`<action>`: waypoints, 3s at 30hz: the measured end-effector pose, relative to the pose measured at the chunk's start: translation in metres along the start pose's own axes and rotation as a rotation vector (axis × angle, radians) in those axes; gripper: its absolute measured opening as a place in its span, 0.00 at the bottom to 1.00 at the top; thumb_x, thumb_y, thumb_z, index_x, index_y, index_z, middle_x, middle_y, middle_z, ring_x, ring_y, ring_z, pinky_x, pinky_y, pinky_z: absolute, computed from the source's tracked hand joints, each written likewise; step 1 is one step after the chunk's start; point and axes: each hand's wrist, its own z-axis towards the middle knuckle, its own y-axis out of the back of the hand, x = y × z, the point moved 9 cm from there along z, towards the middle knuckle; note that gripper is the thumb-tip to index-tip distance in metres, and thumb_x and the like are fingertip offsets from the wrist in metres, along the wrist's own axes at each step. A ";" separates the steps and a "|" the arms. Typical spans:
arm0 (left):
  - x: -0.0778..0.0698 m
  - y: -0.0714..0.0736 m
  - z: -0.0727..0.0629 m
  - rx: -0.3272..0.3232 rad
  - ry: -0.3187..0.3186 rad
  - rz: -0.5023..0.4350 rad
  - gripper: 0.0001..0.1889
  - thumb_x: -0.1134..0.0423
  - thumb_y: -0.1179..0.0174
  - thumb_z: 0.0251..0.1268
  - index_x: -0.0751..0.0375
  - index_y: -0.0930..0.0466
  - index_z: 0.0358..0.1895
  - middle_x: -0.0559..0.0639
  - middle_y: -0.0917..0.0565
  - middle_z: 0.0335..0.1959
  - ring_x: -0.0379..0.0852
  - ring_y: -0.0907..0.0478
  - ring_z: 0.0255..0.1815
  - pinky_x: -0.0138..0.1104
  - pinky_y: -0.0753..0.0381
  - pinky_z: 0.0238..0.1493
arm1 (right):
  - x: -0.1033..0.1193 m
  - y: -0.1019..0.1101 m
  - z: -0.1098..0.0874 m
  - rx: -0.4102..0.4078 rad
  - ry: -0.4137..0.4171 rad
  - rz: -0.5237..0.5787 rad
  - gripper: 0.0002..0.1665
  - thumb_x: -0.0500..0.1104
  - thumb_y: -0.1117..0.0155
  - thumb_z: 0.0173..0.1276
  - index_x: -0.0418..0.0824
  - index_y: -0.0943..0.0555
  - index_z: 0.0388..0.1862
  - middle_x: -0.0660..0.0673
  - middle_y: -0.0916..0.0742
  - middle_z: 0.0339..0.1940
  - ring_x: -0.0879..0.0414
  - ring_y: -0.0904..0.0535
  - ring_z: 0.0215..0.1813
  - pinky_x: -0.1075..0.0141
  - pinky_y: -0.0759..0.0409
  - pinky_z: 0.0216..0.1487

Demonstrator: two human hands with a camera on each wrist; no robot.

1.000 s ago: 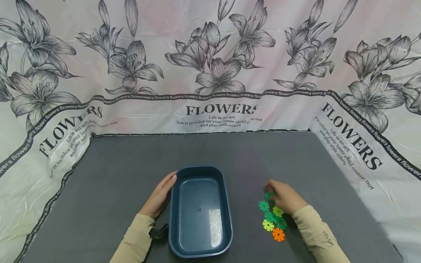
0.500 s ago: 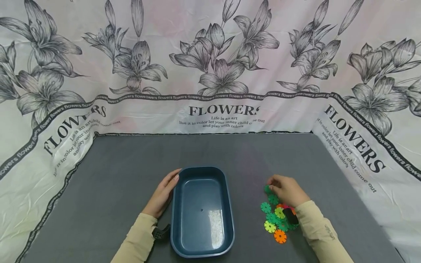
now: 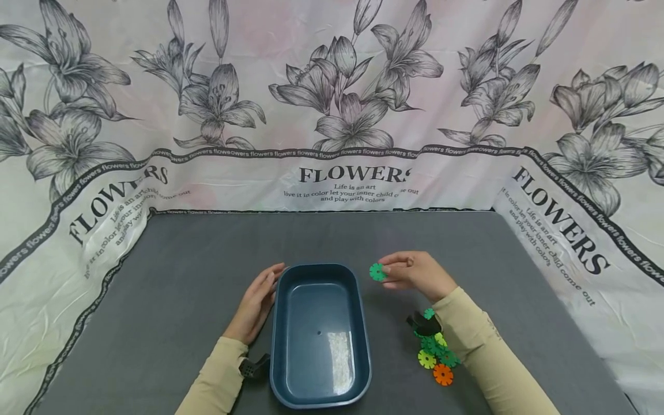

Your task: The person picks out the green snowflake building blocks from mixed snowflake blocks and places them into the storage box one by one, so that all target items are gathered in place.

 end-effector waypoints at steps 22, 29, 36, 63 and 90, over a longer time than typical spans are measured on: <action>0.003 0.002 0.003 -0.005 0.050 -0.050 0.31 0.47 0.59 0.77 0.65 0.46 0.73 0.57 0.38 0.70 0.46 0.38 0.70 0.29 0.33 0.64 | -0.013 -0.154 0.068 0.219 -0.321 0.357 0.18 0.27 0.48 0.70 0.23 0.26 0.57 0.36 0.15 0.39 0.53 0.14 0.35 0.63 0.17 0.44; 0.003 0.004 0.003 -0.031 0.047 -0.071 0.28 0.49 0.58 0.77 0.63 0.41 0.70 0.57 0.36 0.69 0.45 0.35 0.68 0.29 0.32 0.63 | -0.022 -0.160 0.078 0.138 -0.346 0.380 0.17 0.26 0.46 0.68 0.21 0.25 0.55 0.33 0.14 0.41 0.52 0.14 0.35 0.62 0.16 0.43; 0.003 0.006 0.003 -0.023 0.054 -0.074 0.31 0.47 0.58 0.77 0.66 0.44 0.71 0.58 0.37 0.69 0.46 0.36 0.69 0.29 0.31 0.62 | -0.024 -0.163 0.083 0.078 -0.355 0.387 0.17 0.25 0.44 0.65 0.22 0.23 0.53 0.32 0.14 0.42 0.51 0.14 0.36 0.63 0.16 0.41; 0.002 0.005 0.002 -0.021 0.049 -0.086 0.31 0.46 0.59 0.77 0.66 0.42 0.71 0.59 0.37 0.70 0.45 0.37 0.70 0.27 0.33 0.63 | -0.019 -0.158 0.072 0.130 -0.382 0.271 0.17 0.30 0.46 0.69 0.21 0.25 0.54 0.25 0.20 0.53 0.43 0.16 0.47 0.58 0.17 0.47; 0.005 0.002 0.002 -0.003 0.027 0.028 0.26 0.54 0.54 0.76 0.52 0.44 0.74 0.52 0.40 0.74 0.47 0.40 0.72 0.41 0.39 0.68 | 0.012 -0.059 -0.016 0.157 -0.048 -0.138 0.20 0.50 0.43 0.72 0.34 0.21 0.50 0.41 0.15 0.37 0.50 0.17 0.36 0.59 0.19 0.37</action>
